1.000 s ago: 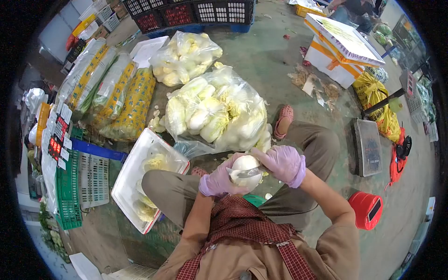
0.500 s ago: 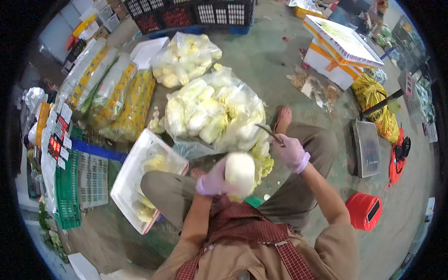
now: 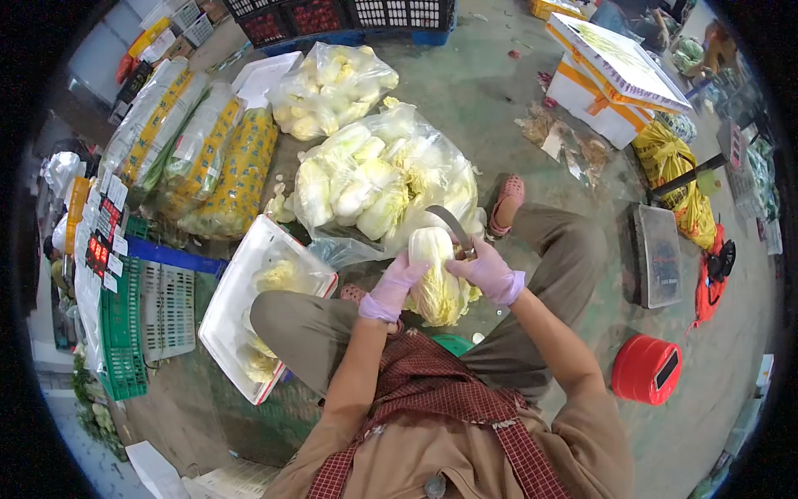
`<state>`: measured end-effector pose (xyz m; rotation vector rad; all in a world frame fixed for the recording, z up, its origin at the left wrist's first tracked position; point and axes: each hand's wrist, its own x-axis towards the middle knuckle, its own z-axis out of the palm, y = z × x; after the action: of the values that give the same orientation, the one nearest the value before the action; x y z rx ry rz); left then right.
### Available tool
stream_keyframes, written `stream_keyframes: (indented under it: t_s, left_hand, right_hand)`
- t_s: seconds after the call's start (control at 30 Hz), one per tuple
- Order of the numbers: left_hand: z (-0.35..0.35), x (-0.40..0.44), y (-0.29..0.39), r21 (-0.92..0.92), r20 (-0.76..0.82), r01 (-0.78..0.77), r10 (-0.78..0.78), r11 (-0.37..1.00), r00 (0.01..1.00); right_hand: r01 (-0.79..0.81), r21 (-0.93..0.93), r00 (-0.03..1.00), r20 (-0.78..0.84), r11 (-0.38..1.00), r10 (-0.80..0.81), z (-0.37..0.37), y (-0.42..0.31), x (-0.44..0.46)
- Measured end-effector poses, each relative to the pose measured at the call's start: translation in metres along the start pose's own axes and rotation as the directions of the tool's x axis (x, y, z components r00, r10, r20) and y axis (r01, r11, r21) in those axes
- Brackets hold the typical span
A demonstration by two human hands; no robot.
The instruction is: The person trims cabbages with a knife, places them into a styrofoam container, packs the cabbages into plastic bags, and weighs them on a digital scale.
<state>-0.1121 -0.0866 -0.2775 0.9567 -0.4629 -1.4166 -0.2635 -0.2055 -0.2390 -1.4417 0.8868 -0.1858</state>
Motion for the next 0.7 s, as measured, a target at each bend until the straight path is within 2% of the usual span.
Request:
stream_keyframes:
  t_s: [0.07, 0.13, 0.23, 0.3, 0.37, 0.4, 0.43, 0.47, 0.5, 0.53, 0.57, 0.63, 0.7]
  left_hand:
    - [0.003, 0.0, 0.001, 0.069, -0.075, 0.022, -0.017, 0.997, 0.997]
    - [0.004, 0.0, 0.005, 0.058, -0.084, 0.005, 0.0, 0.998, 0.996]
    - [0.001, 0.002, 0.007, 0.053, -0.054, -0.044, 0.047, 0.998, 0.997]
    - [-0.007, 0.003, 0.004, 0.056, -0.019, -0.074, 0.076, 0.996, 0.997]
    - [-0.017, 0.002, 0.002, -0.194, 0.035, -0.004, 0.011, 0.981, 0.999]
    - [-0.017, -0.003, 0.002, -0.393, 0.01, 0.124, -0.13, 0.911, 0.991]
    - [-0.034, 0.002, -0.007, -0.434, -0.013, 0.105, -0.122, 0.895, 0.992]
    - [-0.017, -0.006, 0.011, -0.574, 0.05, 0.076, -0.059, 0.815, 0.997]
    - [0.001, -0.015, 0.03, -0.701, 0.099, 0.059, 0.015, 0.711, 0.995]
    - [-0.021, -0.002, 0.02, -0.674, 0.183, 0.126, -0.001, 0.728, 0.983]
    - [-0.024, 0.002, 0.018, -0.676, 0.179, 0.121, 0.003, 0.727, 0.984]
    - [-0.022, 0.004, 0.018, -0.736, 0.231, 0.174, 0.001, 0.655, 0.973]
    - [-0.01, -0.002, 0.019, -0.73, 0.176, 0.111, 0.028, 0.675, 0.984]
  right_hand:
    - [0.0, -0.009, 1.0, -0.009, 1.0, 0.0, 0.001, 0.007, 0.005]
    - [0.095, -0.078, 0.995, -0.03, 0.992, -0.098, 0.001, 0.015, 0.01]
    - [0.098, -0.06, 0.992, -0.072, 0.993, -0.103, -0.002, 0.018, 0.015]
    - [0.189, -0.211, 0.978, -0.054, 0.959, -0.204, -0.016, 0.015, 0.019]
    - [0.191, -0.253, 0.975, -0.059, 0.948, -0.212, -0.035, 0.016, 0.029]
    - [0.144, -0.281, 0.973, -0.135, 0.949, -0.188, -0.045, 0.014, 0.031]
    - [0.097, -0.305, 0.963, -0.211, 0.947, -0.167, -0.053, 0.013, 0.03]
    - [0.101, -0.306, 0.962, -0.211, 0.947, -0.17, -0.059, 0.012, 0.029]
    - [0.084, -0.411, 0.972, -0.165, 0.908, -0.165, -0.063, 0.012, 0.027]
    - [0.072, -0.512, 0.981, -0.118, 0.856, -0.153, -0.065, 0.012, 0.025]
    - [0.096, -0.571, 0.968, -0.138, 0.815, -0.21, -0.06, 0.017, 0.025]
    - [0.088, -0.488, 0.963, -0.181, 0.869, -0.199, -0.052, 0.03, 0.026]
    - [0.093, -0.411, 0.97, -0.169, 0.907, -0.176, -0.047, 0.041, 0.032]
